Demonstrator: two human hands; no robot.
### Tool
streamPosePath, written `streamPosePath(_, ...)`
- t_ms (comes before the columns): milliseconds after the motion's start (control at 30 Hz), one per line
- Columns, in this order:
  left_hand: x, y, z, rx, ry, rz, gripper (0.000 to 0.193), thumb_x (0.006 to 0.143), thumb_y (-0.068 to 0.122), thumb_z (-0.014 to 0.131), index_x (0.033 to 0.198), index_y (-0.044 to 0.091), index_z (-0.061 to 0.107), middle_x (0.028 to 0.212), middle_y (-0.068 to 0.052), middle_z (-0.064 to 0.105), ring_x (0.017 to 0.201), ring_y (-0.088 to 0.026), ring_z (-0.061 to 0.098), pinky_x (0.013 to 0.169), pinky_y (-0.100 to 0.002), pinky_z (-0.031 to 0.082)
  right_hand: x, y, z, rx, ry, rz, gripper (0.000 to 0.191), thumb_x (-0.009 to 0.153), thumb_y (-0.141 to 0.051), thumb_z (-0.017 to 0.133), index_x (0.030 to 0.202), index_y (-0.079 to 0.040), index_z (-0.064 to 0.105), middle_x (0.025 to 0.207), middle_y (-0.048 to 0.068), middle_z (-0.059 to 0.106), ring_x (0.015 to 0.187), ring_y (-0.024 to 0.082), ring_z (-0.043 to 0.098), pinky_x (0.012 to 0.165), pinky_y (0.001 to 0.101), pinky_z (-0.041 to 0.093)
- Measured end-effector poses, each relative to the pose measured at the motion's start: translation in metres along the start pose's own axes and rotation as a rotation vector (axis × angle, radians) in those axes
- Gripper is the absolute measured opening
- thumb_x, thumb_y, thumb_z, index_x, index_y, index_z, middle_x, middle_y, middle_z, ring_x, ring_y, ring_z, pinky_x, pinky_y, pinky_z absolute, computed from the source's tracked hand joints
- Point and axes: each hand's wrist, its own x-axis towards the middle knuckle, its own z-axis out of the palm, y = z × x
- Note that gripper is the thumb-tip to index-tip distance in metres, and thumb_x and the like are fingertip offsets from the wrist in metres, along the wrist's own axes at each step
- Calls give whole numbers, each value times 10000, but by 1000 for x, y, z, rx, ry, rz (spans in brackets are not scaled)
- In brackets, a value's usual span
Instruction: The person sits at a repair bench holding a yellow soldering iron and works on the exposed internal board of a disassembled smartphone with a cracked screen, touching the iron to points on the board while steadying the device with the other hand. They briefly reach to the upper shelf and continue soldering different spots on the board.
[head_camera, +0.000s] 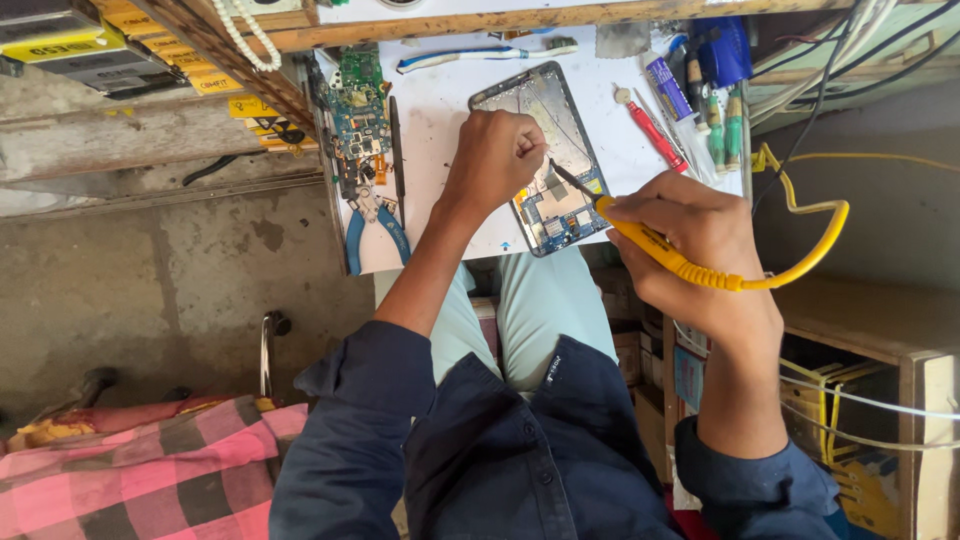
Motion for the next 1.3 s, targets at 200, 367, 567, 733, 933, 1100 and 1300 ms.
streamPosePath(200,0,-1,1,4,-1,-21,16,790,24,762,775,27,759,735,-135,754,671,-216,773,650,-295,603,-7,-1,-4,-5,-8,30,206,800,16,819,998,-14,773,928,99,715,775,261,718,674,331,543)
streamPosePath(367,0,-1,1,41,-3,-13,33,788,34,776,762,32,756,728,-130,753,653,-230,761,641,-308,589,-10,-1,-3,28,37,38,201,823,27,804,1018,-9,769,968,110,727,840,255,740,728,317,562)
streamPosePath(567,-1,1,1,59,3,-7,58,797,44,781,751,41,746,706,-121,739,630,-235,745,618,-315,573,-10,2,0,32,64,47,215,826,33,803,1036,-4,774,969,121,732,835,254,738,737,316,560)
streamPosePath(733,-1,2,0,81,10,4,90,797,57,797,737,42,732,688,-129,720,608,-259,722,584,-337,547,-12,2,-1,21,73,54,231,829,32,803,1055,-5,775,970,124,730,835,259,734,744,312,553)
streamPosePath(933,0,2,2,92,6,-2,97,801,62,794,734,46,727,682,-131,714,606,-272,714,591,-355,542,-15,4,-2,28,84,69,228,845,34,804,1068,-2,771,988,124,733,855,251,739,762,307,559)
streamPosePath(1100,-1,3,3,151,18,8,106,809,73,800,735,42,730,693,-137,716,643,-297,704,608,-384,531,-16,5,-1,38,103,67,226,848,40,807,1068,9,767,1000,127,735,864,246,743,763,301,564)
streamPosePath(1300,0,6,-1,79,-6,-63,69,801,90,789,766,62,737,724,-96,739,650,-242,728,612,-362,541,-19,8,-3,18,129,59,245,840,42,826,1078,14,771,1023,132,735,883,248,746,776,300,569)
